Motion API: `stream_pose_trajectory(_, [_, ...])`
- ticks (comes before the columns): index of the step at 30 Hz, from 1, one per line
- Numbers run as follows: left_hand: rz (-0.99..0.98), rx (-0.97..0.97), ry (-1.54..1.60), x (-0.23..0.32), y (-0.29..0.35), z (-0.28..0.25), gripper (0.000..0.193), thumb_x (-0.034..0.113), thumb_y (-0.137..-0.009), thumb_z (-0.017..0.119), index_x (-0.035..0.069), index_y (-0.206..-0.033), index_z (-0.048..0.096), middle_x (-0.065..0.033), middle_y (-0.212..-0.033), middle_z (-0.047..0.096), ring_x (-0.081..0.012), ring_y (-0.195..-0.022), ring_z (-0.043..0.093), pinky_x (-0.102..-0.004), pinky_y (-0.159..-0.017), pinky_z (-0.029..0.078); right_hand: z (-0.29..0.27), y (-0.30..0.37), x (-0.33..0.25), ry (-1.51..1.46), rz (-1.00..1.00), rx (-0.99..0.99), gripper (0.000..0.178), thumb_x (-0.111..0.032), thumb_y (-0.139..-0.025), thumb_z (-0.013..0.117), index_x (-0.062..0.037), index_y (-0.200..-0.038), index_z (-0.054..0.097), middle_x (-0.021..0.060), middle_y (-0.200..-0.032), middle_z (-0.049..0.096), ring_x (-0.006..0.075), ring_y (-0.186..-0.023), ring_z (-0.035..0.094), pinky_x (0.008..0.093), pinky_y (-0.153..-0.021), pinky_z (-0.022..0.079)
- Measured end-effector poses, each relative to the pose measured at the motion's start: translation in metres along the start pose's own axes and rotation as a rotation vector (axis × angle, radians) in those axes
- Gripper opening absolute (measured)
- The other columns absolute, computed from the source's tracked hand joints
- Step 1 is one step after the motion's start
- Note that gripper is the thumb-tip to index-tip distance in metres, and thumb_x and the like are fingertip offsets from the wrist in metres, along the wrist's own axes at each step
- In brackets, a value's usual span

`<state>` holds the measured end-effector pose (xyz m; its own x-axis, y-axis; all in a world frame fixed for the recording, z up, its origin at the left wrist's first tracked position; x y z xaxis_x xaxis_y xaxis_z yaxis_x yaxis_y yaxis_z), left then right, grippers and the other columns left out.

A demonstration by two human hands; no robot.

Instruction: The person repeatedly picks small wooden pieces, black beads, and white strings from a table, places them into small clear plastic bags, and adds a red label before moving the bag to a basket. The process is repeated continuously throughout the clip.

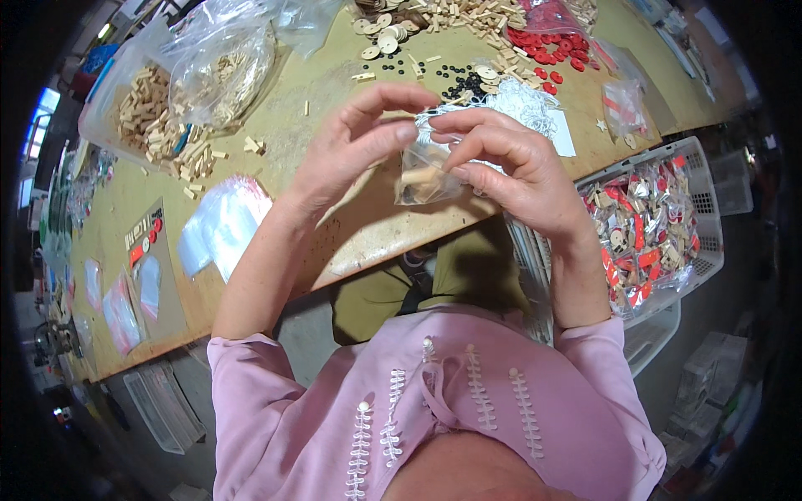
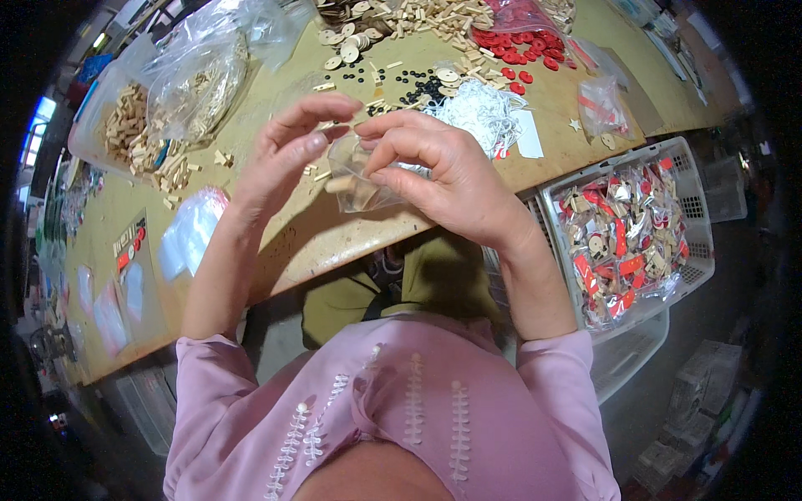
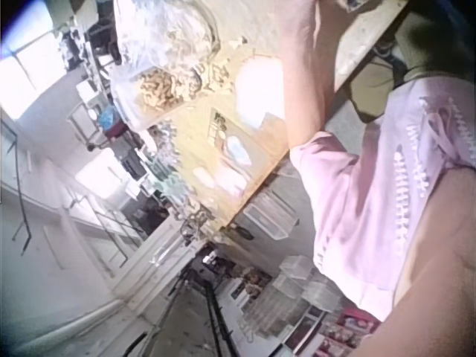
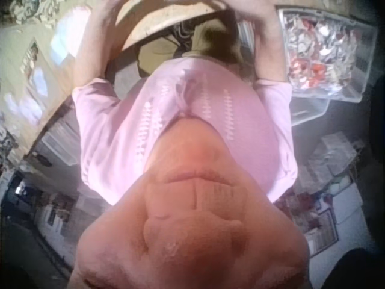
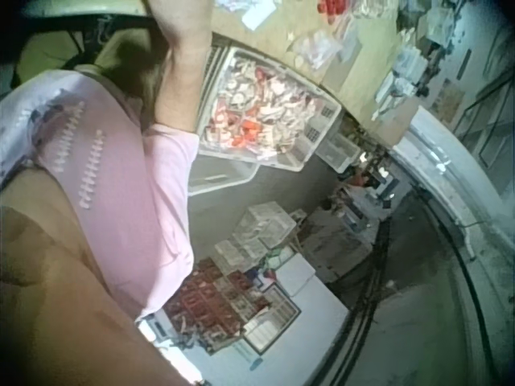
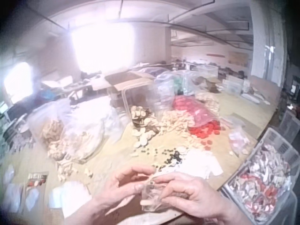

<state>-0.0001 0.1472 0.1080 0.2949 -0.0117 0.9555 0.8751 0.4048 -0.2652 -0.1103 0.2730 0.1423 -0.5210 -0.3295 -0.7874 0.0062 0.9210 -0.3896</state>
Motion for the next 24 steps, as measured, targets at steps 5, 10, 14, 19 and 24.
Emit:
stream_pose_trajectory(5, [0.249, 0.051, -0.409, 0.034, 0.017, -0.006, 0.023, 0.016, -0.098, 0.065, 0.007, -0.118, 0.069, -0.0011, -0.112, 0.067, -0.0096, -0.101, 0.055, -0.0277, -0.089, 0.045, 0.002, 0.000, 0.004, -0.085, 0.060, -0.010, 0.005, 0.000, -0.092, 0.066, 0.0002, -0.096, 0.069, 0.0140, -0.130, 0.065, 0.0178, -0.113, 0.062, 0.0304, -0.093, 0.051])
stream_pose_trajectory(10, [0.153, 0.157, -0.541, 0.008, 0.026, -0.020, 0.023, 0.022, -0.094, 0.071, 0.005, -0.110, 0.069, -0.0011, -0.092, 0.066, -0.0072, -0.087, 0.057, -0.0263, -0.076, 0.047, 0.002, -0.007, 0.009, -0.029, 0.024, 0.018, 0.006, -0.001, -0.093, 0.066, 0.0010, -0.097, 0.070, 0.0114, -0.123, 0.066, 0.0167, -0.105, 0.065, 0.0291, -0.091, 0.053])
stream_pose_trajectory(14, [-0.272, 0.018, -0.726, -0.025, 0.064, 0.003, 0.022, 0.016, -0.091, 0.076, 0.005, -0.105, 0.063, -0.0030, -0.092, 0.066, -0.0129, -0.086, 0.064, -0.0294, -0.076, 0.052, -0.001, 0.007, 0.022, -0.055, 0.083, 0.058, 0.006, -0.001, -0.093, 0.065, 0.0018, -0.096, 0.069, 0.0106, -0.122, 0.067, 0.0153, -0.103, 0.067, 0.0286, -0.091, 0.054])
stream_pose_trajectory(19, [-0.228, 0.061, -0.943, -0.052, 0.101, 0.011, 0.019, 0.016, -0.090, 0.077, 0.004, -0.098, 0.064, -0.0063, -0.087, 0.068, -0.0153, -0.081, 0.064, -0.0313, -0.073, 0.052, 0.001, 0.010, 0.031, -0.019, 0.077, 0.041, 0.005, 0.000, -0.091, 0.066, 0.0009, -0.095, 0.068, 0.0116, -0.124, 0.067, 0.0192, -0.110, 0.066, 0.0315, -0.093, 0.053])
stream_pose_trajectory(24, [0.070, 0.329, -0.459, 0.010, 0.077, -0.002, 0.009, 0.006, -0.091, 0.075, 0.004, -0.099, 0.070, -0.0012, -0.085, 0.068, -0.0095, -0.077, 0.065, -0.0241, -0.068, 0.051, 0.015, 0.010, 0.006, 0.170, -0.047, -0.043, 0.009, 0.001, -0.088, 0.067, -0.0006, -0.096, 0.069, 0.0145, -0.126, 0.067, 0.0252, -0.113, 0.066, 0.0347, -0.096, 0.053])
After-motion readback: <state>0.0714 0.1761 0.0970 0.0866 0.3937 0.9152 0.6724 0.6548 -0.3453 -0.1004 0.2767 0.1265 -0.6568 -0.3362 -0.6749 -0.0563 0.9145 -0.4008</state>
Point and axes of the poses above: each hand's wrist, its own y-axis away from the middle knuckle, its own z-axis out of the palm, x = y × z, the point moved 8 cm from there along -y, towards the middle knuckle
